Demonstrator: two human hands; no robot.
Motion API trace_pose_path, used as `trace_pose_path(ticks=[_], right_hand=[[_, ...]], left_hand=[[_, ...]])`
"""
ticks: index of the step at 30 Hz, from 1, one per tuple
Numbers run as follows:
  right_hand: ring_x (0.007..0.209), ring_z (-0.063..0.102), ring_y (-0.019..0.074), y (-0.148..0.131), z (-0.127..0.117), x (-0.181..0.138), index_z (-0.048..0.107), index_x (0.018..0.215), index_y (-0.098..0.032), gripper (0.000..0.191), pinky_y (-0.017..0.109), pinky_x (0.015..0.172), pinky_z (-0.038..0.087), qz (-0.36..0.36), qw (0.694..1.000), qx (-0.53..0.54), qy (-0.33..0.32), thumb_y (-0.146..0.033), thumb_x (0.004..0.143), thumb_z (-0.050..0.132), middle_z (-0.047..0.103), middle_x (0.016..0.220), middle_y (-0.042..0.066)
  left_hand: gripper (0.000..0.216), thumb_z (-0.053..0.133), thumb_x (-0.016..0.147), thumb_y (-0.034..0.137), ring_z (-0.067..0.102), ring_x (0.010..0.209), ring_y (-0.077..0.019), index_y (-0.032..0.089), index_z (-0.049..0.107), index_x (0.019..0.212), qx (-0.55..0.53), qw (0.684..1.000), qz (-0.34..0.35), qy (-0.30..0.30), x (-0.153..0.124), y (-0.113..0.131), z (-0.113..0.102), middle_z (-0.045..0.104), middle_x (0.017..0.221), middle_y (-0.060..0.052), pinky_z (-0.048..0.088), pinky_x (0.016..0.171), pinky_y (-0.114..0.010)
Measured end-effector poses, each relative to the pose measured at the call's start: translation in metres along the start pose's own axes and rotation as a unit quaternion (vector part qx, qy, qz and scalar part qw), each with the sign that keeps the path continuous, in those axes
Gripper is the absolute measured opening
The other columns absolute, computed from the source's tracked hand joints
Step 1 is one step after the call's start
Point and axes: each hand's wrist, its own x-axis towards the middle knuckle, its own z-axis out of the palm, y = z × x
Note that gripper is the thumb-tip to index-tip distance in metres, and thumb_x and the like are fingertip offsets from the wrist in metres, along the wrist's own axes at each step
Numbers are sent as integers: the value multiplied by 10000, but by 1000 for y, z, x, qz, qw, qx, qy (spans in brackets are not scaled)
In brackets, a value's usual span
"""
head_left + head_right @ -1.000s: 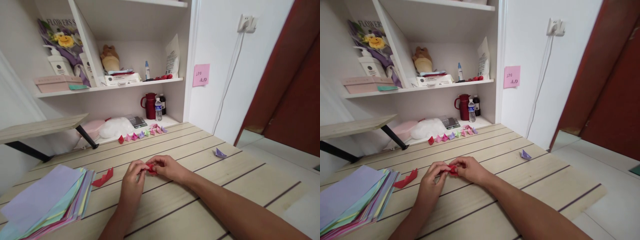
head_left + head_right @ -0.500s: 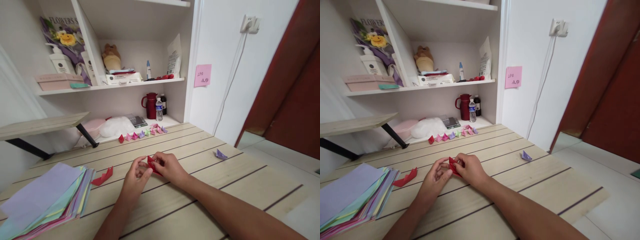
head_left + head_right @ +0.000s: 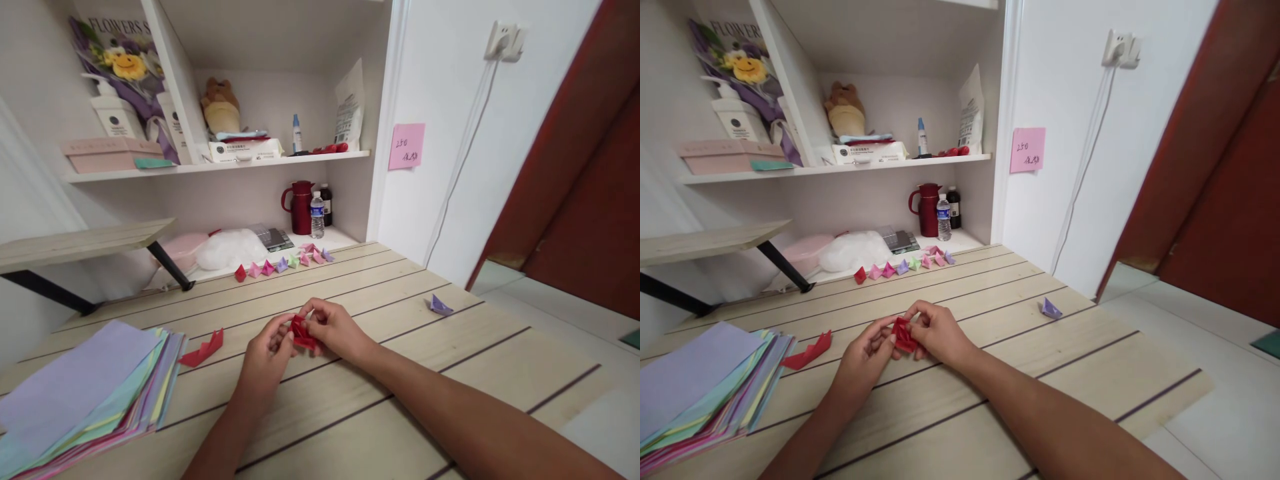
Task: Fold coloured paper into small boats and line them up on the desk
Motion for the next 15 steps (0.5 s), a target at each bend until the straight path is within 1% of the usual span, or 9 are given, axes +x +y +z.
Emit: trace_pose_path(ticks=[5, 10, 13, 15], right_hand=[[377, 600, 115, 0, 1, 2, 586, 918, -199, 230, 170, 371, 423, 26, 999, 37, -9, -378, 786, 644, 614, 519, -69], [378, 600, 120, -4, 1, 1, 579, 882, -197, 203, 183, 387, 456, 54, 996, 67, -18, -331, 750, 655, 618, 485, -68], [381, 594, 120, -5, 2, 1, 585, 848, -192, 201, 190, 393, 455, 64, 994, 83, -22, -324, 732, 683, 626, 489, -61], [375, 576, 113, -4, 2, 1, 589, 824, -189, 200, 193, 395, 449, 71, 993, 96, -25, -323, 729, 702, 615, 482, -64]], left_hand=[[357, 599, 800, 318, 629, 627, -136, 208, 715, 1119, 34, 999, 23, 19, 2, -4, -3, 731, 927, -41, 513, 664, -280], [303, 601, 820, 327, 621, 607, -138, 253, 749, 1073, 66, 996, 53, 20, 4, -6, -7, 714, 891, -26, 494, 664, -285], [289, 604, 824, 342, 625, 620, -147, 245, 755, 1052, 74, 995, 59, 12, 4, -5, -7, 713, 897, -31, 495, 670, -289], [321, 594, 842, 375, 633, 637, -157, 231, 740, 1089, 74, 996, 57, 5, 4, -4, -7, 719, 900, -38, 501, 682, -295]])
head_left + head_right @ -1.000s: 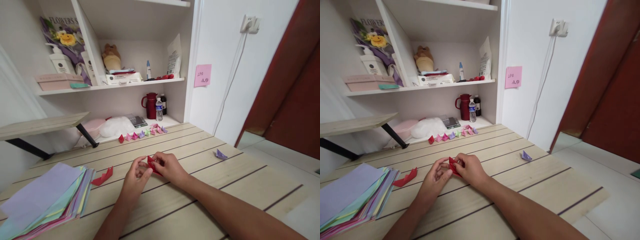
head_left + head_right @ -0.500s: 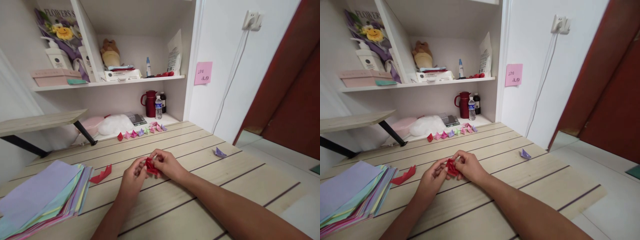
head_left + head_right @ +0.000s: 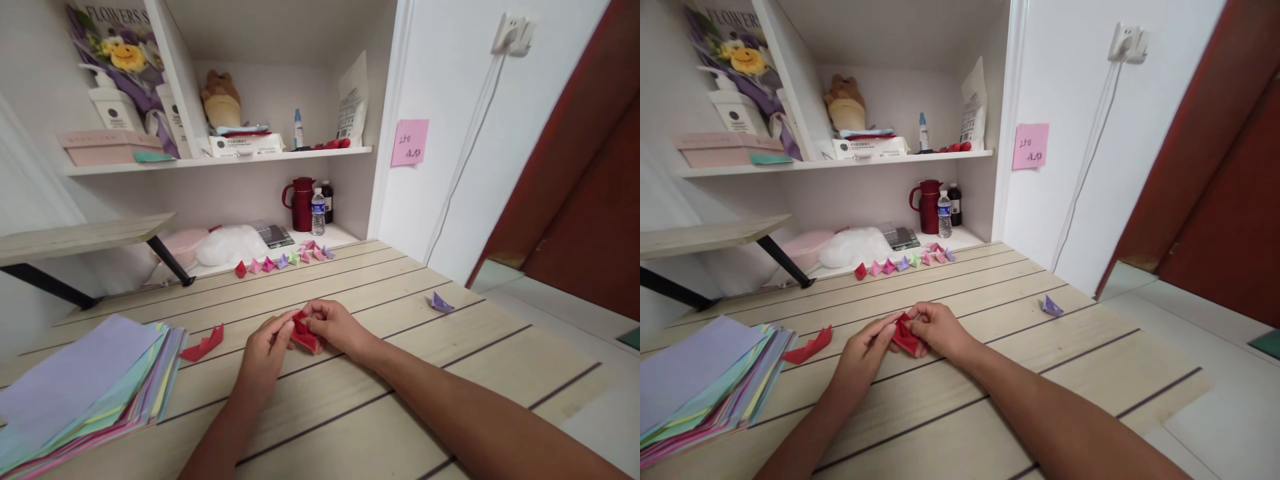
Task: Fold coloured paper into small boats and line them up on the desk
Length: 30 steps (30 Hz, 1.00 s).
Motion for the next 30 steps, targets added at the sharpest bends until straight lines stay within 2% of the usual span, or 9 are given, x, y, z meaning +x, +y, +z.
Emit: trace_pose_path(ticks=[4, 8, 12, 16, 19, 22, 25, 27, 30], right_hand=[[385, 558, 101, -1, -3, 0, 602, 795, -177, 165, 204, 413, 458, 25, 999, 37, -20, -311, 759, 691, 621, 515, -49], [417, 568, 98, -7, -16, 0, 624, 810, -154, 141, 226, 456, 498, 58, 994, 77, -53, -287, 770, 643, 657, 602, -2], [386, 506, 84, -14, -26, -2, 651, 876, -133, 222, 230, 425, 485, 92, 988, 84, -91, -316, 763, 598, 600, 585, -12], [381, 486, 99, -15, -22, -4, 649, 896, -129, 276, 273, 420, 488, 94, 989, 50, -105, -361, 758, 590, 582, 595, -6], [436, 523, 112, -10, -11, -4, 617, 857, -162, 247, 273, 477, 487, 45, 997, 5, -56, -401, 807, 582, 592, 624, -7], [470, 476, 97, -6, -1, -4, 586, 744, -187, 168, 224, 500, 402, -33, 997, -63, 26, -336, 808, 633, 535, 574, -45], [544, 445, 101, -8, 3, -4, 580, 672, -186, 135, 221, 546, 354, -94, 983, -127, 93, -227, 777, 655, 525, 588, -48], [581, 453, 109, -10, 2, -5, 591, 683, -183, 112, 225, 574, 357, -115, 975, -154, 115, -206, 785, 629, 542, 616, -43], [559, 452, 109, -10, 1, -4, 569, 654, -183, 150, 226, 557, 355, -121, 971, -177, 105, -207, 799, 596, 531, 596, -48]], left_hand=[[462, 466, 922, 471, 657, 680, -176, 198, 648, 1247, -8, 1000, -8, -11, -3, 1, 0, 714, 858, -46, 513, 723, -318], [483, 456, 926, 488, 662, 729, -164, 216, 573, 1307, -18, 1000, -2, 17, -4, -2, 1, 662, 995, -54, 522, 745, -323], [358, 614, 837, 414, 627, 789, -161, 244, 661, 1149, -17, 998, 23, 57, -3, -2, 3, 606, 1047, -49, 514, 767, -315], [182, 656, 797, 362, 597, 866, -172, 248, 732, 917, -20, 995, 40, 85, -5, 6, 5, 582, 1031, -44, 489, 804, -302], [183, 642, 814, 385, 616, 842, -176, 231, 721, 876, -43, 997, 18, 63, -10, 9, 9, 594, 969, -41, 501, 793, -314], [331, 597, 849, 412, 641, 729, -157, 227, 620, 1124, -88, 995, -28, 20, -15, 8, 16, 608, 935, -29, 533, 729, -331], [500, 620, 834, 383, 661, 740, -150, 233, 475, 1288, -122, 990, -66, -1, -16, 6, 23, 614, 1049, -53, 538, 694, -315], [482, 625, 831, 355, 665, 740, -139, 233, 479, 1273, -130, 988, -87, 1, -15, 5, 24, 612, 1124, -74, 522, 666, -290], [408, 615, 839, 351, 664, 697, -128, 225, 531, 1218, -136, 984, -113, 6, -13, 6, 22, 638, 1131, -78, 503, 635, -276]])
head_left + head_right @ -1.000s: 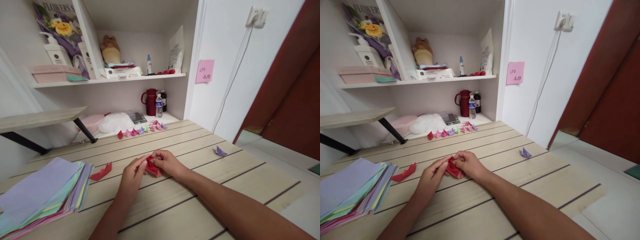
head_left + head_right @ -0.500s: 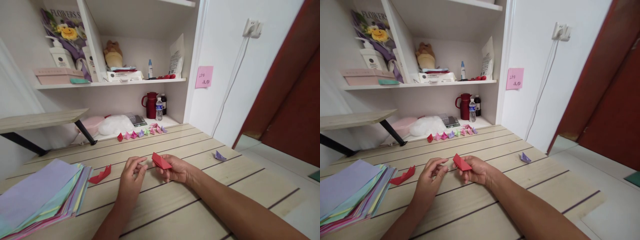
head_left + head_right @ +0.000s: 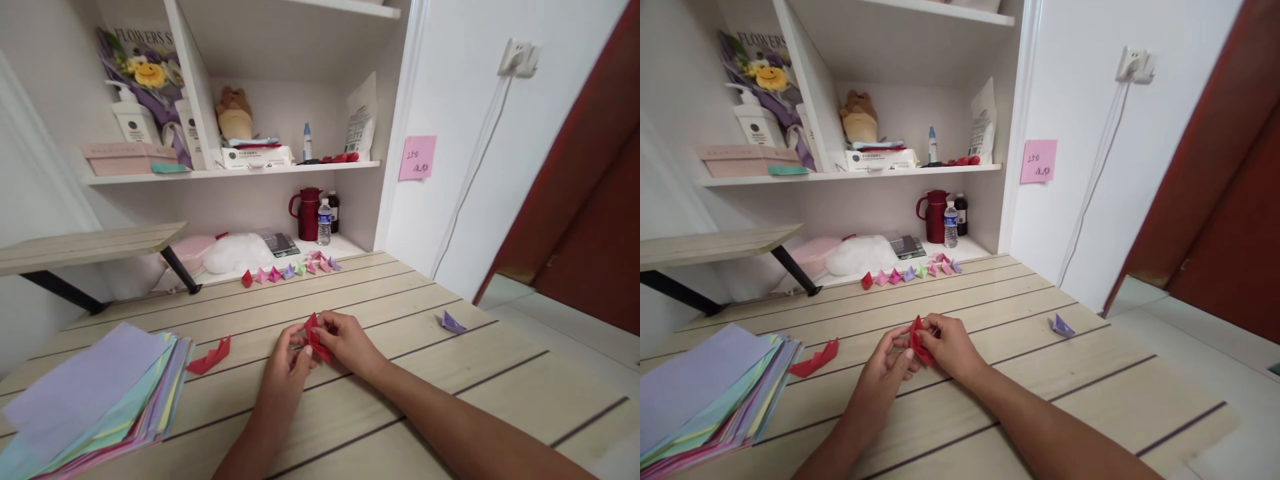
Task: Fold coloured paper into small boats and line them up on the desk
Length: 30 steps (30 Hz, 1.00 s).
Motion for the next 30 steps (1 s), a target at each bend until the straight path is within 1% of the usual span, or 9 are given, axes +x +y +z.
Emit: trace_pose_path(ticks=[3, 6, 8, 11, 14, 19, 22, 26, 30], right_hand=[[527, 445, 105, 4, 1, 0, 556, 658, -189, 141, 219, 527, 351, -2, 1000, -11, -10, -196, 793, 596, 507, 569, -60], [519, 471, 110, 5, 2, -1, 602, 789, -194, 17, 217, 519, 364, -1, 1000, -18, -9, -180, 791, 610, 545, 579, -62], [511, 494, 115, 3, 2, -2, 617, 885, -199, 83, 219, 521, 382, -1, 1000, -17, -25, -183, 803, 615, 565, 574, -64], [519, 512, 119, -3, 1, -6, 632, 927, -202, 94, 227, 544, 409, -10, 998, -14, -59, -204, 835, 612, 569, 574, -62], [604, 536, 126, -10, -2, -9, 658, 954, -204, 105, 238, 608, 434, -27, 997, -17, -76, -233, 877, 592, 594, 664, -37], [730, 578, 135, -14, -8, -11, 579, 1206, -231, 275, 257, 677, 471, -54, 996, -19, -66, -299, 940, 550, 611, 919, 7], [795, 604, 149, -14, -13, -11, 605, 1111, -222, 218, 268, 697, 490, -63, 996, -32, -57, -329, 921, 599, 609, 1018, 35], [919, 609, 190, -11, -15, -10, 660, 927, -217, 147, 294, 764, 513, -109, 989, -62, -73, -282, 819, 736, 590, 1046, 51], [1002, 599, 208, -8, -14, -10, 712, 878, -220, 33, 307, 789, 520, -112, 988, -70, -86, -215, 848, 700, 572, 1078, 72]], left_hand=[[428, 603, 849, 405, 676, 728, -145, 213, 541, 1226, -14, 1000, -13, -2, 0, 3, -2, 656, 1142, -93, 505, 649, -284], [495, 600, 847, 452, 684, 830, -172, 202, 513, 1266, -29, 999, -18, -1, 1, 5, -2, 636, 1218, -121, 517, 704, -298], [514, 639, 815, 417, 683, 867, -188, 183, 507, 1254, -40, 999, -25, 0, 2, 4, 0, 640, 1220, -136, 525, 740, -314], [445, 649, 785, 344, 684, 854, -203, 155, 536, 1172, -57, 998, -35, -3, 5, 3, 0, 690, 1109, -131, 534, 754, -336], [350, 631, 791, 318, 680, 811, -190, 161, 569, 1098, -72, 997, -34, -12, 6, 6, -3, 710, 1035, -99, 534, 720, -320], [316, 638, 803, 305, 649, 762, -147, 158, 573, 1075, -85, 996, -28, 1, 6, 8, -10, 685, 1087, -94, 527, 679, -290], [299, 634, 816, 307, 640, 769, -139, 160, 575, 1070, -90, 995, -30, 12, 6, 6, -12, 681, 1092, -91, 527, 699, -291], [280, 624, 833, 323, 649, 816, -156, 170, 567, 1060, -104, 994, -39, 20, 8, 3, -13, 687, 1075, -86, 532, 764, -325], [282, 650, 821, 310, 648, 840, -167, 171, 573, 1055, -119, 992, -48, 12, 9, 3, -14, 687, 1074, -84, 531, 788, -339]])
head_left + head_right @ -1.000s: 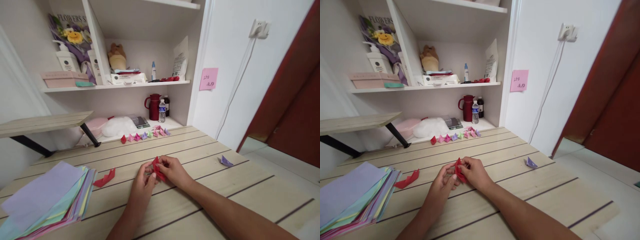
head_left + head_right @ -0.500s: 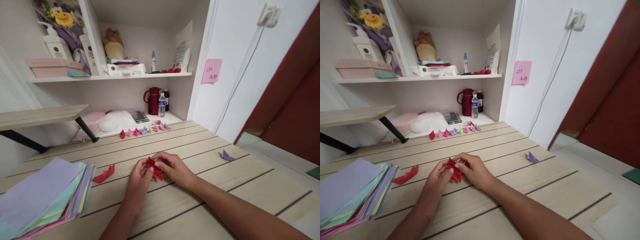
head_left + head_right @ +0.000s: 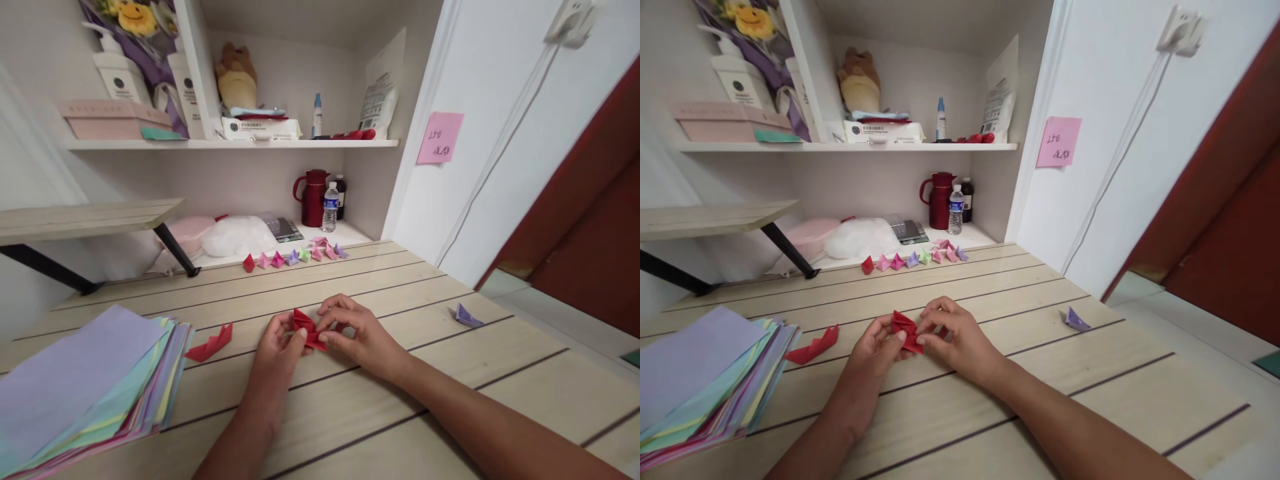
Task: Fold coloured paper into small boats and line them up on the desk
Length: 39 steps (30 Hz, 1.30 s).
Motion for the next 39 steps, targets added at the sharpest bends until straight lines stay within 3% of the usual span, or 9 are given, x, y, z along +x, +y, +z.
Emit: trace_pose_path(ticks=[7, 13, 16, 20, 24, 27, 31, 35, 39], right_hand=[[971, 605, 191, -8, 0, 0, 705, 794, -201, 110, 313, 849, 479, -44, 999, -11, -26, -163, 885, 658, 598, 999, 58], [934, 615, 196, -14, 0, -1, 665, 823, -211, 121, 324, 855, 470, -46, 999, 5, -16, -177, 922, 606, 659, 936, 47], [908, 616, 206, -13, -1, -1, 658, 831, -219, 119, 335, 834, 475, -29, 1000, 8, -6, -224, 933, 596, 669, 923, 48], [877, 615, 212, -9, 0, 0, 667, 810, -222, 140, 346, 817, 485, -19, 1000, 5, -7, -283, 924, 612, 673, 895, 51], [872, 622, 207, -7, 3, -1, 672, 792, -221, 126, 344, 822, 488, 1, 1000, 13, 6, -270, 904, 641, 675, 873, 47], [952, 619, 211, -7, 5, -2, 696, 806, -222, 85, 354, 891, 476, 3, 1000, 12, 5, -257, 880, 676, 657, 964, 58], [1097, 574, 220, -7, 5, -3, 731, 904, -239, 81, 369, 992, 435, -5, 1000, 1, -8, -281, 893, 663, 591, 1099, 69], [1152, 536, 232, -5, 7, -2, 721, 998, -265, 125, 385, 1020, 425, -13, 998, -31, 46, -264, 887, 664, 547, 1148, 75], [1125, 543, 238, -5, 11, -1, 736, 948, -267, 97, 392, 1000, 450, -17, 997, -34, 69, -250, 864, 689, 540, 1112, 74]], left_hand=[[290, 588, 873, 337, 642, 912, -182, 208, 574, 1132, -54, 998, -14, -37, -3, 7, -2, 688, 1040, -58, 512, 812, -334], [76, 594, 833, 227, 625, 860, -163, 181, 623, 886, -94, 994, -20, -43, -2, 7, -6, 673, 875, -34, 490, 809, -302], [169, 614, 857, 336, 635, 899, -183, 186, 624, 934, -107, 993, -22, -38, -2, 9, -5, 682, 926, -46, 497, 835, -329], [403, 659, 842, 421, 637, 1026, -210, 239, 585, 1194, -109, 993, -30, -25, -4, 11, -5, 680, 1115, -61, 485, 903, -359], [539, 672, 844, 405, 566, 1224, -239, 237, 530, 1335, -93, 991, -51, -86, -6, 9, -8, 635, 1295, -107, 385, 1059, -387], [522, 666, 844, 304, 579, 1214, -242, 235, 519, 1340, -102, 987, -56, -108, -3, 5, -10, 655, 1275, -94, 363, 1083, -410], [488, 652, 841, 274, 581, 1210, -246, 241, 525, 1311, -79, 993, -61, -58, -2, 3, -9, 660, 1256, -77, 412, 1030, -394], [530, 670, 811, 222, 629, 1115, -203, 239, 527, 1321, -34, 997, -61, -38, -3, 5, -6, 688, 1209, -58, 438, 983, -332], [577, 705, 764, 202, 653, 1051, -197, 219, 544, 1317, -21, 998, -39, -46, -2, 0, -4, 700, 1191, -76, 464, 955, -328]])
